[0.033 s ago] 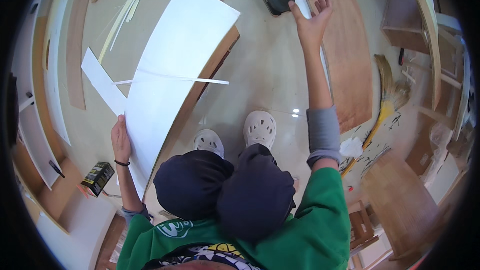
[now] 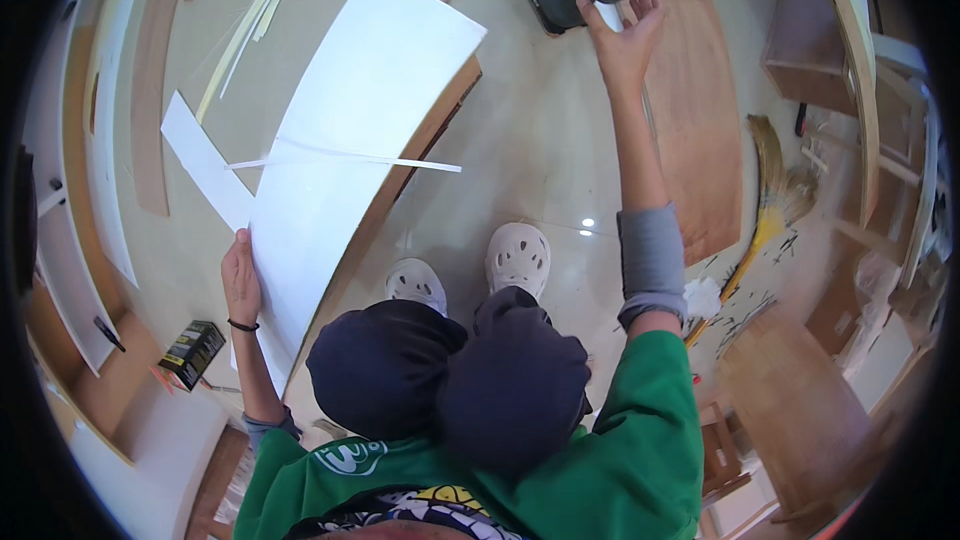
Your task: The person assembles a wooden furniture piece by sanding edges, applying adhesive strips, and using a power drill to fasten components. They handle wooden boards, adhesive strips, and a drill, working on the floor alongside another person.
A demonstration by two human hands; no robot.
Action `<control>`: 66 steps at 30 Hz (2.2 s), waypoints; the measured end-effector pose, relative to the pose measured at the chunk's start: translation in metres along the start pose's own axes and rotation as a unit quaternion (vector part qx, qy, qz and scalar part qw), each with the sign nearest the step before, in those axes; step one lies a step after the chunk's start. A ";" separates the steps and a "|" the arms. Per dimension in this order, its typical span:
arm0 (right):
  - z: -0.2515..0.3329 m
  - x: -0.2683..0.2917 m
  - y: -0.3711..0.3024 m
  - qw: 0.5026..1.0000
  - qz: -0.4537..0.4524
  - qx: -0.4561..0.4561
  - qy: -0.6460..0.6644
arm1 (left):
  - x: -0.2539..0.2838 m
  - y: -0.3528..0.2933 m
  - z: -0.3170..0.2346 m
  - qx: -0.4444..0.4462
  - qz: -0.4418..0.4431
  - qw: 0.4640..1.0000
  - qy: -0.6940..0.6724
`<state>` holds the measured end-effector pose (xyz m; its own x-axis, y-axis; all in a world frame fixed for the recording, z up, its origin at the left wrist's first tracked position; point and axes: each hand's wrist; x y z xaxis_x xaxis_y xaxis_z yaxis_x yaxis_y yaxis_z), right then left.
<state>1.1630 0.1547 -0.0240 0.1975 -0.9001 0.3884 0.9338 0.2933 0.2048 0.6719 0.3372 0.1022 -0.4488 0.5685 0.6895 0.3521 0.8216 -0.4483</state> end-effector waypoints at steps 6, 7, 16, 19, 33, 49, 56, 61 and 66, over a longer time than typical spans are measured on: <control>0.011 0.002 -0.048 0.991 -0.086 -0.089 0.051 | 0.000 0.003 -0.002 0.028 -0.019 0.998 0.051; 0.043 0.006 -0.075 0.993 -0.027 -0.074 0.082 | 0.002 0.002 -0.004 0.044 -0.018 0.997 0.063; 0.171 0.019 -0.106 0.780 0.589 -0.198 0.069 | -0.012 -0.003 -0.020 0.004 -0.074 0.995 0.068; 0.185 0.023 -0.096 0.771 0.560 -0.213 0.217 | -0.017 -0.010 -0.021 0.015 -0.101 0.992 0.074; 0.013 0.169 -0.139 0.834 0.468 -0.193 -0.220 | -0.031 -0.064 -0.032 -0.002 -0.115 0.992 0.057; -0.009 0.012 -0.033 0.643 0.656 -0.377 -0.119 | -0.145 -0.188 -0.024 -0.200 -0.196 0.953 0.111; -0.003 0.013 -0.046 0.677 0.637 -0.319 -0.184 | -0.152 -0.198 -0.013 -0.221 -0.092 0.966 0.102; 0.009 0.014 -0.057 0.705 0.640 -0.227 -0.202 | -0.147 -0.201 -0.013 -0.225 -0.085 0.964 0.111; 0.005 0.028 -0.028 0.706 0.613 -0.290 -0.205 | -0.134 -0.207 -0.017 -0.281 -0.127 0.944 0.121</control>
<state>1.1403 0.1229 -0.0141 0.9712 0.1198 0.2057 0.1243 0.4817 -0.8675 0.6731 0.0903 0.1119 -0.4002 0.2743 0.8744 0.6690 0.7396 0.0742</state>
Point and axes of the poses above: each hand's wrist, its own y-axis towards the middle knuckle, its own x-axis out of the back of the hand, z = x × y, and after that the axes turned 3 degrees about -y, right-handed
